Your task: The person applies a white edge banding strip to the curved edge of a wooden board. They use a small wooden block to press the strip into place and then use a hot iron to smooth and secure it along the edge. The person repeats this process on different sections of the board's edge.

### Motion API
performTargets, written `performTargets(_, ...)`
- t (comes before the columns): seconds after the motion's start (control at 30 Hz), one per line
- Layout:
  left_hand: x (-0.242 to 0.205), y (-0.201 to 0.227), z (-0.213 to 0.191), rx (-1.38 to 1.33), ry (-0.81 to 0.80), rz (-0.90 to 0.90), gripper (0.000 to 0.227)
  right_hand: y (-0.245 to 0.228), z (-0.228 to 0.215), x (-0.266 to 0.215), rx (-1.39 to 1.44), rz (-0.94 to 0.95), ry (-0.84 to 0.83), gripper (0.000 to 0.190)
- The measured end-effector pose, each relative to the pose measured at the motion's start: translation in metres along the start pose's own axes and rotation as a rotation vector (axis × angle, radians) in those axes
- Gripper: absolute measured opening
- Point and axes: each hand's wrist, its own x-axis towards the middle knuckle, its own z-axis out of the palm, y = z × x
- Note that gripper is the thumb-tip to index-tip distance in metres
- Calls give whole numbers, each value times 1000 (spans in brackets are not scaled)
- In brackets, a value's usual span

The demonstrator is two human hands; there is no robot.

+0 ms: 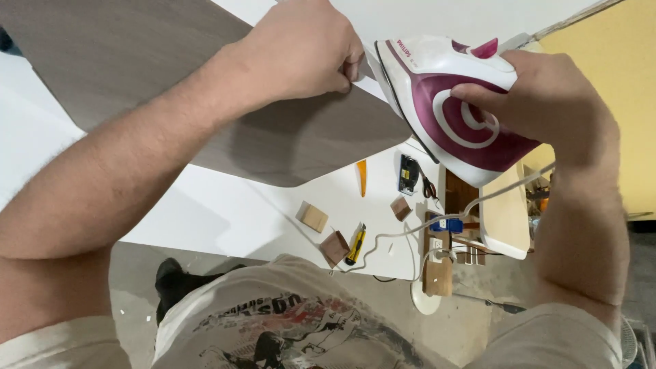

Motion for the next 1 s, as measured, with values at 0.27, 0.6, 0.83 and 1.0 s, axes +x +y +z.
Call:
performTargets(0.27,-7,8,-5,9,24,-66,8,-20,-16,-4,-13,64,-56,50)
performTargets(0.6,-10,2,0,68,83,-15,11,-16,-17,0,-64,43,-33,63)
performTargets(0.83,-14,2,-1,47,81,-23,13,-27,-21,-8,-35,46,-63,57)
performTargets(1.0,-13,-1,3,60,84,-27,16,-17,-14,0,-84,-4,-51,60)
